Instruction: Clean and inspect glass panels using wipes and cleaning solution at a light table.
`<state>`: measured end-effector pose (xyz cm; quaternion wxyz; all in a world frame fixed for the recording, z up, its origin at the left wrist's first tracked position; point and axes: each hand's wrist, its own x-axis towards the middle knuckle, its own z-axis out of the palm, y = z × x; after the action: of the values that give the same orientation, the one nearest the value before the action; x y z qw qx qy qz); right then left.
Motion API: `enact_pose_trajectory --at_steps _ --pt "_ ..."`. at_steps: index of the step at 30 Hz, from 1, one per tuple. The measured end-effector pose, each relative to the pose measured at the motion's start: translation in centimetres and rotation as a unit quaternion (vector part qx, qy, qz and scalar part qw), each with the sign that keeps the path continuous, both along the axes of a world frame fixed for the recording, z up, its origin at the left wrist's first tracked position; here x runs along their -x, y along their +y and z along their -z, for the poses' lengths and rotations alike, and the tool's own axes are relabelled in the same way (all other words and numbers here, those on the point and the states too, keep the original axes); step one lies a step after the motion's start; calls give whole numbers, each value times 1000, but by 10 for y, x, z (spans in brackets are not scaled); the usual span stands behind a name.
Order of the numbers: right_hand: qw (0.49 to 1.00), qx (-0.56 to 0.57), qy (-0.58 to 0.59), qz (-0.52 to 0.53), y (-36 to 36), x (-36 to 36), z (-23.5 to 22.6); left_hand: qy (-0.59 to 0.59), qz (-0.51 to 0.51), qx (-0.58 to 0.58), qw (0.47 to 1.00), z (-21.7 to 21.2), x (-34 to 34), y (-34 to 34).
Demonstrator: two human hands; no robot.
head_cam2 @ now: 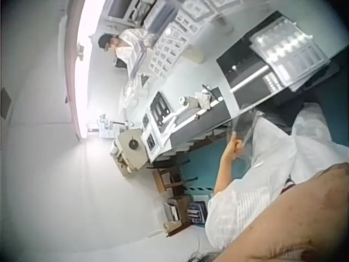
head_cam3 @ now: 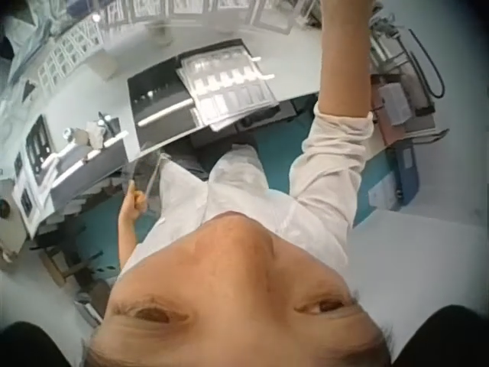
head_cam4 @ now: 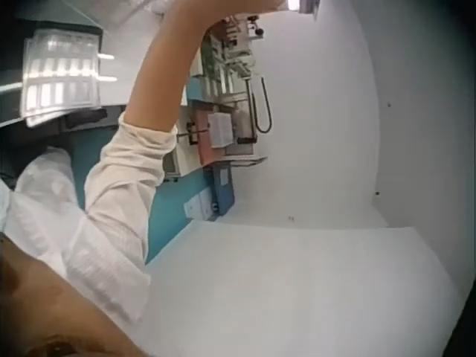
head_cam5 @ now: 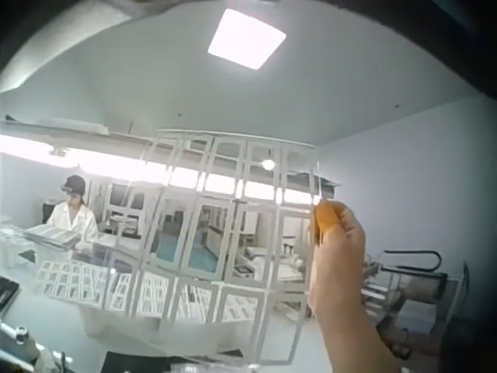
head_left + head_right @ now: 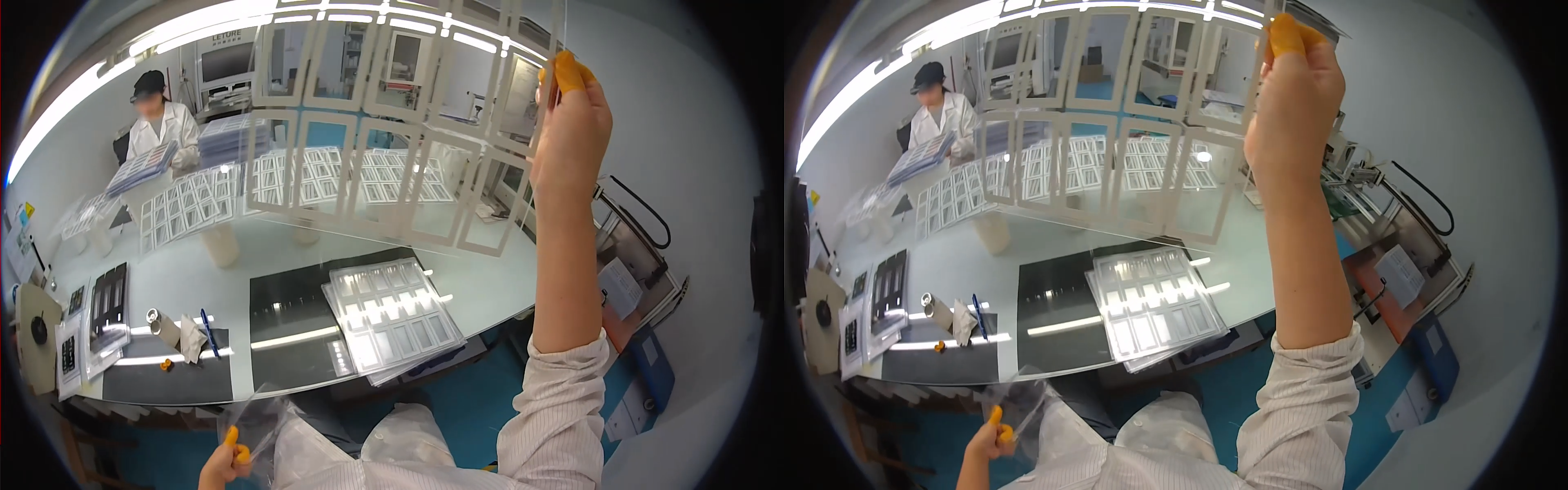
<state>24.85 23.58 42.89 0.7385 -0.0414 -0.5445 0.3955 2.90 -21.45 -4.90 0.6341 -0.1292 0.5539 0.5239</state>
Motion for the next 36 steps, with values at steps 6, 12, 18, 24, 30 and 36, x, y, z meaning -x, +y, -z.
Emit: enact_pose_trajectory --at_steps 6,12,18,24,30,36 --pt "998 -28 56 23 -14 3 -29 272 229 389 850 148 -6 -113" --pt "996 -33 80 -22 -55 23 -51 259 345 342 835 158 11 -108" --pt "995 -90 48 5 -38 6 -53 227 434 279 826 171 -4 -90" --pt "998 -44 39 22 -55 15 -50 184 503 205 819 173 -26 -81" --pt "1000 -16 8 -8 -53 15 -49 158 577 105 795 160 -29 -44" --pt "996 -28 37 -71 -53 17 -48 603 494 72 622 -20 -7 29"
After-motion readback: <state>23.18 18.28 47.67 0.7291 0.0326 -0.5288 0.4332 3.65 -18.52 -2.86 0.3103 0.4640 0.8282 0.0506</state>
